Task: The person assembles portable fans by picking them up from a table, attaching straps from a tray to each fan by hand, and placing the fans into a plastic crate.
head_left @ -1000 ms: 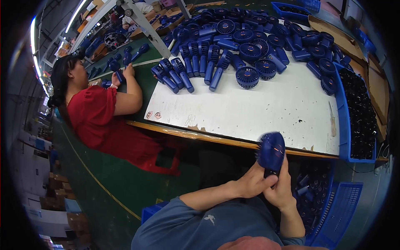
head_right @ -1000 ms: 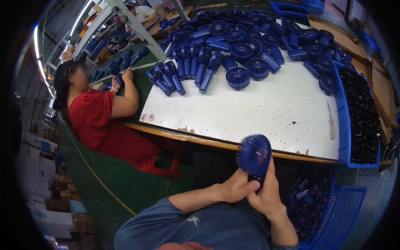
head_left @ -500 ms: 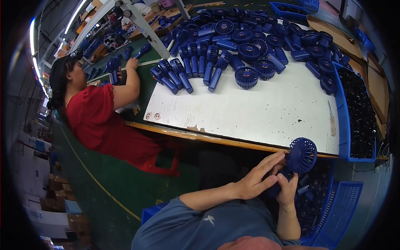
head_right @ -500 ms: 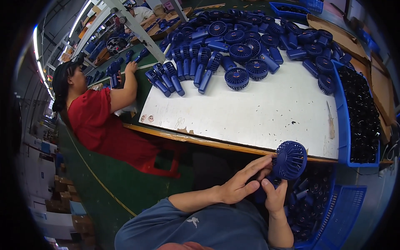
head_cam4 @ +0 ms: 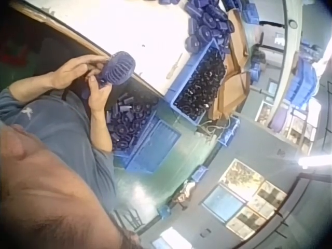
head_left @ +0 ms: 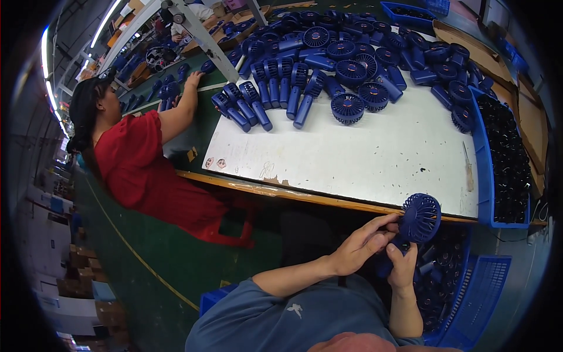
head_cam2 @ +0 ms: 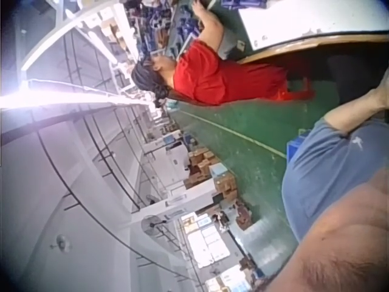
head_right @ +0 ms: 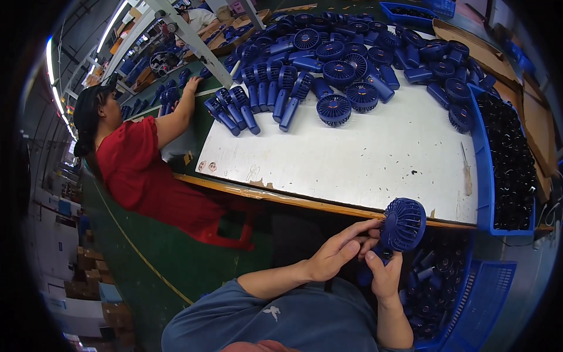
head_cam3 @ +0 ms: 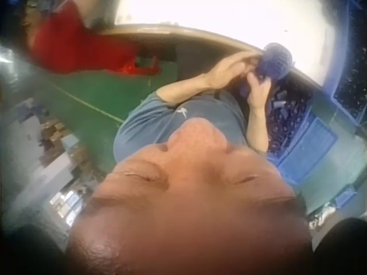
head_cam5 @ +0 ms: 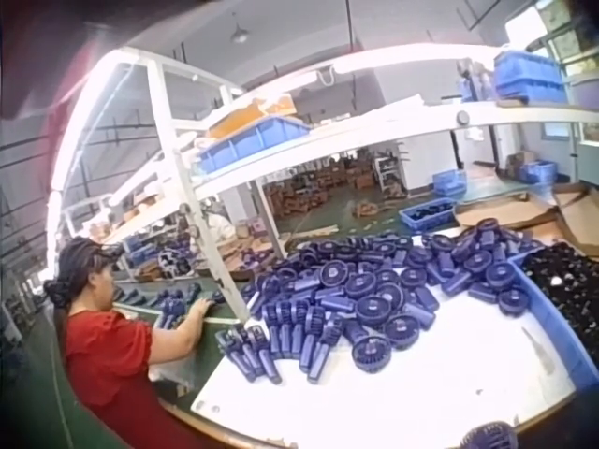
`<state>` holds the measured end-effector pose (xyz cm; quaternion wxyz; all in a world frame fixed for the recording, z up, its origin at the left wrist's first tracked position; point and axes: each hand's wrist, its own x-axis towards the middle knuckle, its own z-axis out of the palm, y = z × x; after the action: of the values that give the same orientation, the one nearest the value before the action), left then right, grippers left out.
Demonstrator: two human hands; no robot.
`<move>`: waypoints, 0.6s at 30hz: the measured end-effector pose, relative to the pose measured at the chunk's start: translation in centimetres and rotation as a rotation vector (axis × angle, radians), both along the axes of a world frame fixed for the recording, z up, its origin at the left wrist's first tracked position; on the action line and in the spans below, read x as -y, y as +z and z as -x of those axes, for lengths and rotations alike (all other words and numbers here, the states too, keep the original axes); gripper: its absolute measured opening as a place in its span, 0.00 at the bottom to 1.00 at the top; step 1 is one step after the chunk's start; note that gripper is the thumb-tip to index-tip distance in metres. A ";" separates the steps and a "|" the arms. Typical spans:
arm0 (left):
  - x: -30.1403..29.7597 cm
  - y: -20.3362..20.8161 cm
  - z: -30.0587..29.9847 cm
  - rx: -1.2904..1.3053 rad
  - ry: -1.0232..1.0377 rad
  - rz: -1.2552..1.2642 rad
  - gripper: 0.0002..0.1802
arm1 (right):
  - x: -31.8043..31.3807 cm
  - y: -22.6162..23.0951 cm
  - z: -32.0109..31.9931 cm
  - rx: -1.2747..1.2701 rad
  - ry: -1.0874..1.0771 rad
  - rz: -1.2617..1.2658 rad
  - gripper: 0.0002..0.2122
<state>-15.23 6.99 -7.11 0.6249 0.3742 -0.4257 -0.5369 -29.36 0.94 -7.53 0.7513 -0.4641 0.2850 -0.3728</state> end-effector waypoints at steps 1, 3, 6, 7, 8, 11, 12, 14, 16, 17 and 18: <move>0.0 0.0 0.0 0.000 0.000 -0.001 0.35 | 0.0 -0.1 0.0 0.000 0.000 -0.001 0.22; -0.1 -0.1 0.0 -0.016 0.004 -0.001 0.34 | 0.0 -0.3 0.0 0.004 0.013 0.002 0.22; 0.0 -0.3 0.0 0.001 0.027 0.018 0.34 | 0.1 -0.6 0.0 0.003 0.016 0.007 0.22; 0.0 -0.3 0.0 0.002 0.027 0.018 0.34 | 0.1 -0.6 -0.1 0.004 0.017 0.007 0.22; 0.0 -0.3 0.0 0.009 0.031 0.012 0.33 | 0.1 -0.5 -0.1 0.009 0.016 0.001 0.22; 0.0 -0.3 -0.2 0.013 0.026 -0.003 0.33 | 0.0 -0.7 -0.2 0.013 0.016 -0.011 0.22; -0.1 -0.3 -0.2 0.010 0.016 -0.012 0.33 | 0.1 -0.8 -0.1 0.013 0.016 -0.015 0.22; 0.0 -0.5 -0.1 0.005 0.022 -0.014 0.33 | 0.2 -0.9 0.0 0.008 0.030 -0.016 0.22; -0.1 -0.7 -0.1 0.001 0.027 -0.016 0.32 | 0.2 -0.9 0.0 0.004 0.044 -0.018 0.22; -0.1 -0.9 -0.2 0.002 0.017 -0.034 0.32 | 0.1 -0.8 0.0 0.006 0.040 -0.022 0.22; -0.2 -1.0 -0.2 0.002 0.006 -0.051 0.32 | 0.1 -0.8 -0.1 0.007 0.035 -0.027 0.22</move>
<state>-14.99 7.15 -8.11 0.6162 0.3919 -0.4114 -0.5454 -29.28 0.86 -8.32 0.7648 -0.4576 0.2793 -0.3573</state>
